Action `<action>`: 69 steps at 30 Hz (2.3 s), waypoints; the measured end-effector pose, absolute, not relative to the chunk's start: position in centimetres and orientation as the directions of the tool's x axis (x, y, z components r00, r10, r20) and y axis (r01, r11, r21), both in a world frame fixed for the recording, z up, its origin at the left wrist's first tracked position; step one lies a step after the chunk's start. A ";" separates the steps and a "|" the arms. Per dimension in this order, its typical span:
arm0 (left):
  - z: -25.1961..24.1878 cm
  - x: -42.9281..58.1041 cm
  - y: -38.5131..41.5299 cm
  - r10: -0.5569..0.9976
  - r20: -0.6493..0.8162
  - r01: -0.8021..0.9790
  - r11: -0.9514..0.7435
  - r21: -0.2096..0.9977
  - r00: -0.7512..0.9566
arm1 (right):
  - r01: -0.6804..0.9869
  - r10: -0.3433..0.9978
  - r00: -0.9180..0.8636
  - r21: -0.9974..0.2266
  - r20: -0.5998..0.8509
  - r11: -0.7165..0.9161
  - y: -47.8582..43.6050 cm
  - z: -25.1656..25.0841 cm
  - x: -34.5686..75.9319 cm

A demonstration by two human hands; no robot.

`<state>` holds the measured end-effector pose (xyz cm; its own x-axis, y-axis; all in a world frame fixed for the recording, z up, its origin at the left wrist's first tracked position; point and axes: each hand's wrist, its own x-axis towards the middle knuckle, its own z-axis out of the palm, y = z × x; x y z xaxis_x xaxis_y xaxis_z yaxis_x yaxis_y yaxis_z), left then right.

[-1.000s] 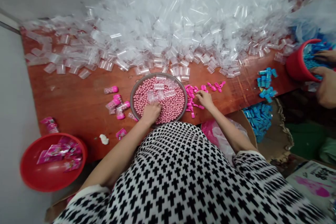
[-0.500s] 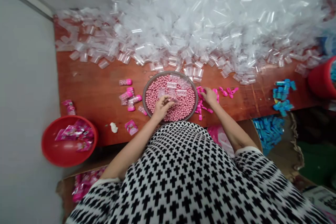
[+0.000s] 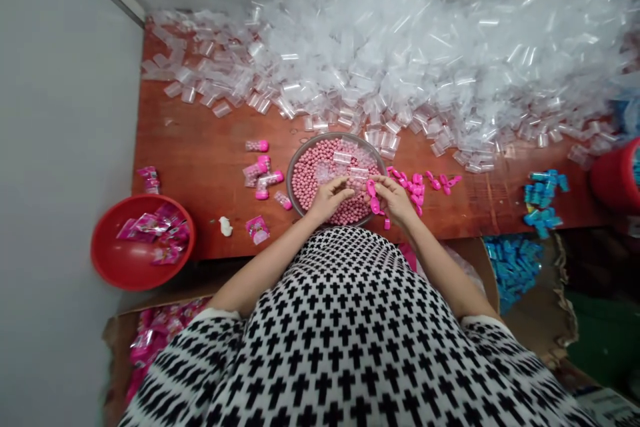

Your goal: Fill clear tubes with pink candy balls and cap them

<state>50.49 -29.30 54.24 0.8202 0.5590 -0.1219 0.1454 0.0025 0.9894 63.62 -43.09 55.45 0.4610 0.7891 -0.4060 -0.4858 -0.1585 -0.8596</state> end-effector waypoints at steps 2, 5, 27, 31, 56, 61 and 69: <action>54.5 50.2 -29.4 0.572 -0.089 0.150 -0.060 0.987 0.816 | -0.475 0.783 0.482 -0.868 -0.394 -0.145 -42.5 56.1 62.4; 55.0 49.6 -29.6 0.591 -0.061 0.158 -0.114 0.981 0.804 | -0.329 0.781 0.529 -0.929 -0.332 -0.171 -42.4 56.6 61.7; 54.7 47.4 -27.1 0.439 0.259 0.072 -0.607 0.791 0.861 | 0.393 0.971 -0.094 -0.905 -0.219 -0.166 -45.0 58.5 59.8; 55.6 47.3 -27.2 0.397 0.294 0.049 -0.662 0.748 0.869 | 0.435 0.956 -0.145 -0.884 -0.255 -0.170 -45.4 58.4 61.0; 57.3 48.1 -28.6 0.487 0.033 0.033 -0.127 0.991 0.873 | 0.438 0.912 0.392 -0.897 0.125 -0.065 -43.6 63.1 64.7; 58.2 47.9 -29.2 0.471 0.040 0.021 -0.123 0.992 0.881 | 0.593 0.925 0.216 -0.795 0.312 0.130 -41.1 62.8 63.6; 58.3 47.6 -30.0 0.547 0.189 -0.038 -0.275 0.961 0.815 | 0.755 0.914 0.171 -0.645 0.367 0.118 -42.0 61.4 62.7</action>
<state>47.62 -29.99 58.33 0.8152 0.5474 0.1890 -0.0381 -0.2750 0.9607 62.66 -41.95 61.36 0.1709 0.9143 0.3673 0.7553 0.1178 -0.6447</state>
